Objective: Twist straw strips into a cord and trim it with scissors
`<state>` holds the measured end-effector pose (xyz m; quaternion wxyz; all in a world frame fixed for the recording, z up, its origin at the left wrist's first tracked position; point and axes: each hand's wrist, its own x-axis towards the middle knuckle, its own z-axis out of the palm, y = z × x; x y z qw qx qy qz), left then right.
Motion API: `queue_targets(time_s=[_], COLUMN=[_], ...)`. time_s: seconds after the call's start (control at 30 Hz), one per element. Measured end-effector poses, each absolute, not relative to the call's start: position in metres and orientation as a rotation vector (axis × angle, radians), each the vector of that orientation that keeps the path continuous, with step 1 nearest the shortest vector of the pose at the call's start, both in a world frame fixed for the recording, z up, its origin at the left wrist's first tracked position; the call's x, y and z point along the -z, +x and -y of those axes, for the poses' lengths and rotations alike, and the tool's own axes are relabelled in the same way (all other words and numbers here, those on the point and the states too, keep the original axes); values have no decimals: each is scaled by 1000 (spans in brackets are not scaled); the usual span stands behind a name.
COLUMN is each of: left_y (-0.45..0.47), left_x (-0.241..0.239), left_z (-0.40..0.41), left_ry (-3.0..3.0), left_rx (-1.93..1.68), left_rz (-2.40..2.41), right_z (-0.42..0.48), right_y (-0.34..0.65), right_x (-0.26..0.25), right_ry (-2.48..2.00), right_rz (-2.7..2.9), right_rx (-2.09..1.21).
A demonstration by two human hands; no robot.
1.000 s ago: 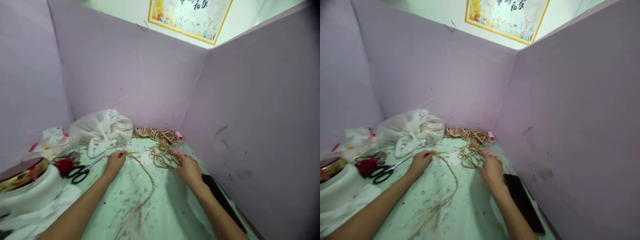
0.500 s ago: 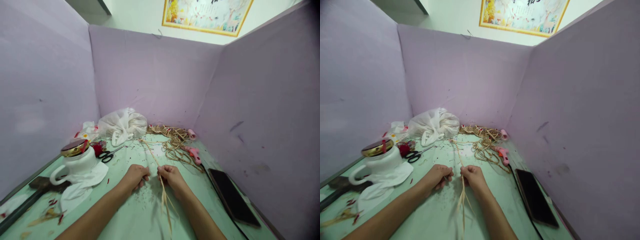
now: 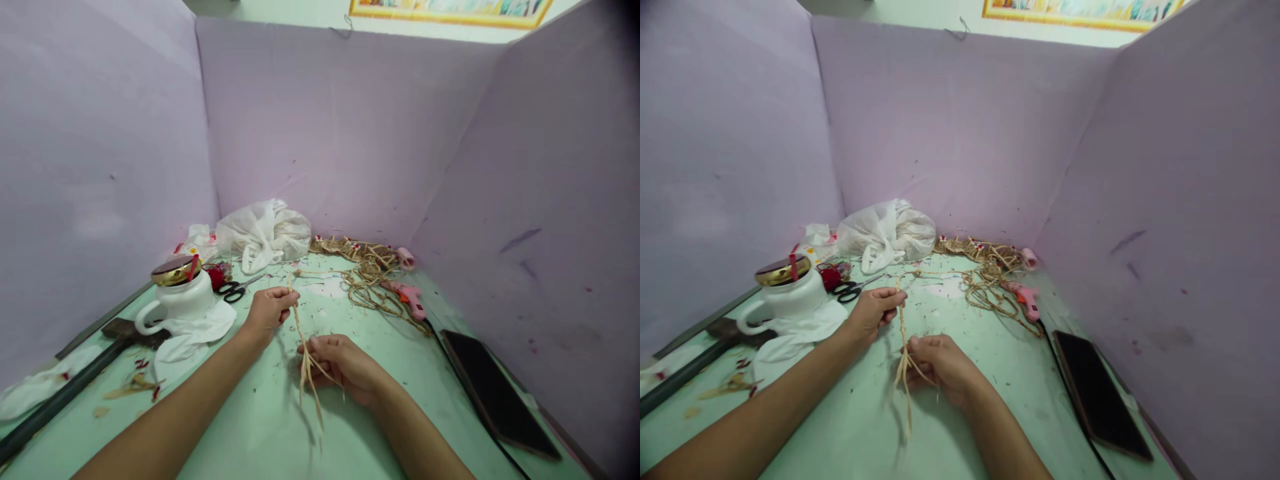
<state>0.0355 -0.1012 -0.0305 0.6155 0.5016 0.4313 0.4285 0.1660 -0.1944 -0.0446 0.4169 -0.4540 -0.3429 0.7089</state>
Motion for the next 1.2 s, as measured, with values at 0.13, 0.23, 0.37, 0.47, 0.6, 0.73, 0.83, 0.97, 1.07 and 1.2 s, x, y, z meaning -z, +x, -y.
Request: queue_targets(time_s=[0.13, 0.23, 0.37, 0.47, 0.6, 0.73, 0.83, 0.97, 1.07, 1.2], left_y=[35, 39, 32, 13, -15, -29, -32, -40, -51, -64], left_x=[31, 40, 49, 47, 41, 41, 42, 39, 33, 27], left_z=[100, 98, 83, 67, 48, 33, 24, 19, 18, 18], left_ry=[1204, 1364, 1913, 2054, 2164, 2285, 2357, 2403, 2485, 2549], left_rx=[-1032, -976, -771, -830, -725, -434, -262, -137, -102, -79], left_rz=[-1002, -1044, -1408, -1651, -1996, -2109, -2103, -2106, -2000, -1887], right_z=[196, 196, 191, 185, 181, 181, 182, 181, 181, 181], right_y=[158, 154, 162, 171, 175, 172, 172, 175, 176, 175], right_x=[47, 49, 48, 49, 55, 56, 53, 51, 52, 52], right_ry=[-1108, -1117, -1042, -997, -990, -998, -1010, -1036, -1044, -1043], right_rz=[817, 819, 701, 510, 463, 489, 490, 494, 505, 507], right_rx=[-1765, -1723, -1548, -1459, -1422, -1414, -1401, -1387, -1369, -1365])
